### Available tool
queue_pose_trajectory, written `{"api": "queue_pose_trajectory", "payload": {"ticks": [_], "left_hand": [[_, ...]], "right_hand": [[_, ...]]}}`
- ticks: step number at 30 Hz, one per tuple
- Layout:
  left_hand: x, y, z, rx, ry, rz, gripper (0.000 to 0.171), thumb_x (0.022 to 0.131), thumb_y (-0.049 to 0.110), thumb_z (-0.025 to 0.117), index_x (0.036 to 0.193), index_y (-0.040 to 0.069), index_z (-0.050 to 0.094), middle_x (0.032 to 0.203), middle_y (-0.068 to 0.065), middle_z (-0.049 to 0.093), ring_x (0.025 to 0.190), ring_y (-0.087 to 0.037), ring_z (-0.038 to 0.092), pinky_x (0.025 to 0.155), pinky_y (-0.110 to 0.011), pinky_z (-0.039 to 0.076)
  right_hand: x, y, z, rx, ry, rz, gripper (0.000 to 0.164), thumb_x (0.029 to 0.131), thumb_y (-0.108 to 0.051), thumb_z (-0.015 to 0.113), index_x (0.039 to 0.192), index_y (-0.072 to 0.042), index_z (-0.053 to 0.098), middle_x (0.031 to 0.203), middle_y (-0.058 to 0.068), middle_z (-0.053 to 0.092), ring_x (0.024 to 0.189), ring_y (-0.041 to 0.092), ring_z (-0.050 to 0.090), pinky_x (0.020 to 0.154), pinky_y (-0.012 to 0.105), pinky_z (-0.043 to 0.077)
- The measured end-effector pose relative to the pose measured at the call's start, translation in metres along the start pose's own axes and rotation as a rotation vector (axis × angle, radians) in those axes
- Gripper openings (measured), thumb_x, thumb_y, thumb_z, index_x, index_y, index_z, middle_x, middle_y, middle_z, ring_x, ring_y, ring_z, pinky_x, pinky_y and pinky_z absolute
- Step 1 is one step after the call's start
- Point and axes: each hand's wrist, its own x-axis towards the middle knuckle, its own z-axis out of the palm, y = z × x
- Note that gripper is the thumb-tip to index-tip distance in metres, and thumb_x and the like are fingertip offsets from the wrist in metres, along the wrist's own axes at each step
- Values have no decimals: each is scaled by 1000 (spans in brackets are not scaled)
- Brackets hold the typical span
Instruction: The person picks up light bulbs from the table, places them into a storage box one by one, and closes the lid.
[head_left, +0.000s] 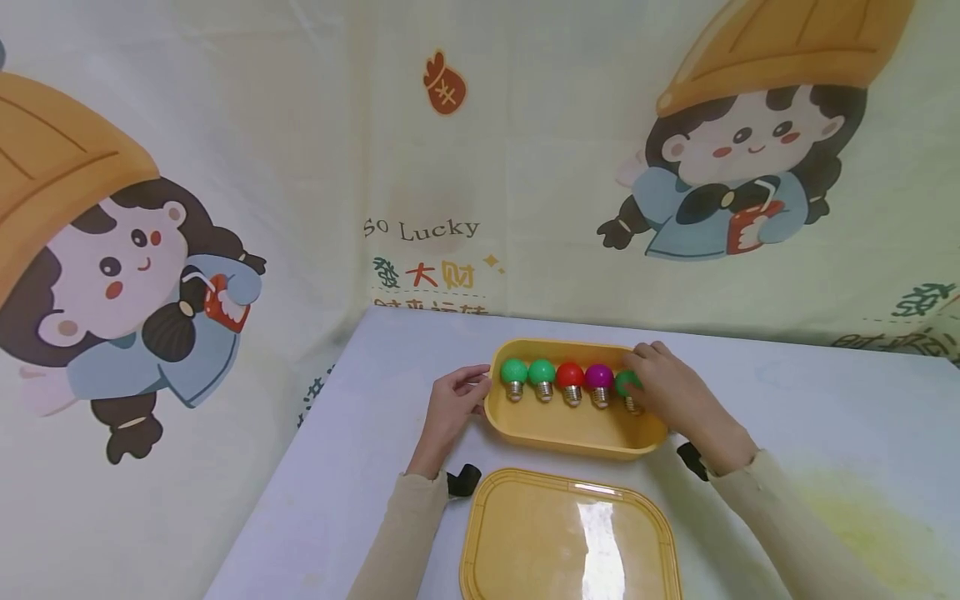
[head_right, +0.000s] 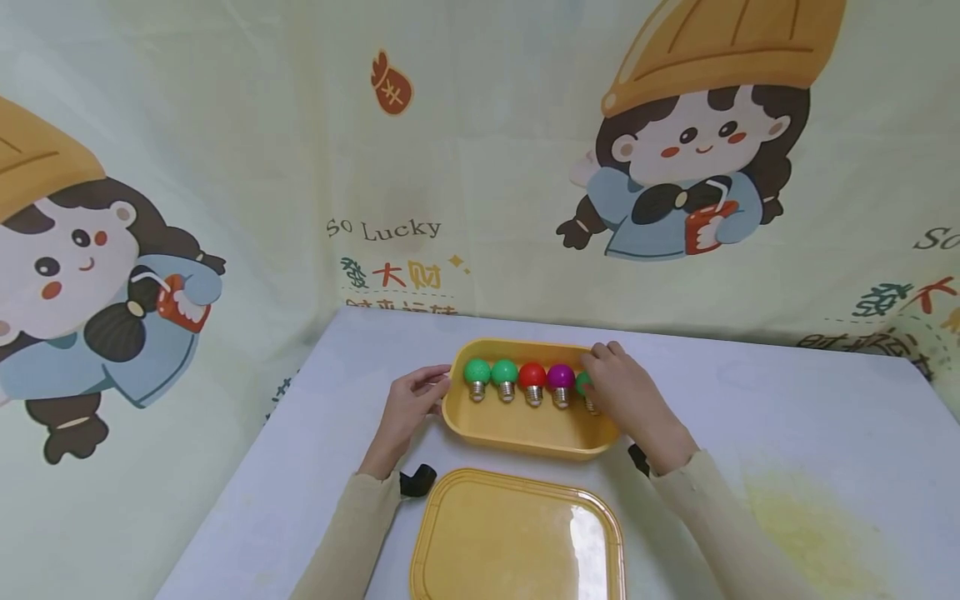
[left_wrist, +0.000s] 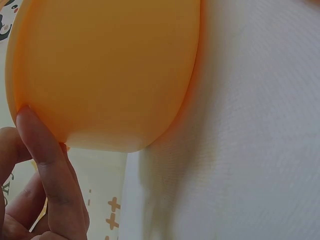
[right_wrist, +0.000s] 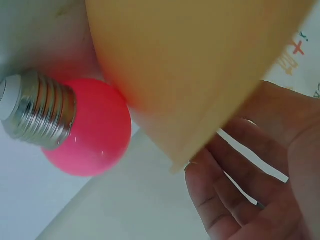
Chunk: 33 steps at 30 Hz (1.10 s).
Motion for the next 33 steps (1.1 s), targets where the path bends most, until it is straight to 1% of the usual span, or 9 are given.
{"api": "queue_pose_trajectory", "payload": {"ticks": [3, 6, 12, 16, 19, 22, 27, 33], "left_hand": [[0, 0, 0, -1, 2, 2, 30, 94, 15, 69, 121, 4, 69, 106, -12, 66, 70, -13, 62, 57, -23, 56], [1, -2, 0, 1, -1, 9, 30, 94, 15, 68, 122, 3, 68, 106, -12, 66, 71, -12, 63, 57, -24, 56], [2, -3, 0, -6, 0, -1, 29, 94, 15, 68, 121, 5, 69, 106, -11, 66, 72, -11, 63, 57, -23, 56], [2, -4, 0, -15, 1, 1, 28, 93, 13, 69, 120, 6, 70, 105, -11, 66, 71, -11, 63, 57, -23, 55], [2, -4, 0, -16, 0, 10, 28, 93, 13, 69, 120, 5, 70, 104, -11, 66, 71, -11, 63, 57, -23, 55], [2, -4, -1, -13, 0, 17, 28, 93, 14, 69, 120, 4, 70, 104, -11, 66, 71, -12, 63, 57, -22, 55], [1, -3, 0, -7, 1, 20, 30, 94, 15, 68, 122, 2, 68, 105, -11, 66, 72, -14, 63, 57, -22, 55], [0, -2, 0, -8, 3, 16, 33, 93, 16, 70, 123, 2, 68, 106, -13, 66, 72, -13, 63, 57, -22, 55]], "right_hand": [[-3, 2, -3, 10, 6, 8, 30, 82, -12, 81, 107, 0, 69, 102, 16, 64, 96, 33, 53, 84, 48, 56], [-6, 4, -6, 24, 6, 33, 29, 82, -12, 81, 107, -1, 70, 104, 16, 64, 97, 33, 54, 86, 49, 56], [-14, 9, -11, 53, 11, 90, 33, 84, -8, 78, 112, 3, 68, 108, 19, 64, 102, 37, 54, 88, 53, 55], [-20, 16, -13, 60, 30, 94, 39, 83, -7, 78, 117, 5, 65, 112, 21, 63, 107, 39, 54, 89, 56, 54], [-25, 21, -12, 53, 39, 89, 41, 83, -7, 78, 119, 6, 63, 113, 22, 63, 107, 39, 54, 88, 56, 54], [-28, 24, -12, 48, 37, 103, 42, 84, -8, 78, 120, 7, 62, 112, 22, 62, 106, 40, 54, 87, 57, 54], [-32, 29, -11, 62, 14, 145, 42, 85, -10, 77, 120, 7, 62, 113, 23, 62, 107, 41, 54, 87, 58, 53], [-37, 36, -7, 66, 4, 155, 41, 84, -9, 77, 119, 7, 63, 111, 24, 62, 104, 41, 56, 86, 59, 54]]}}
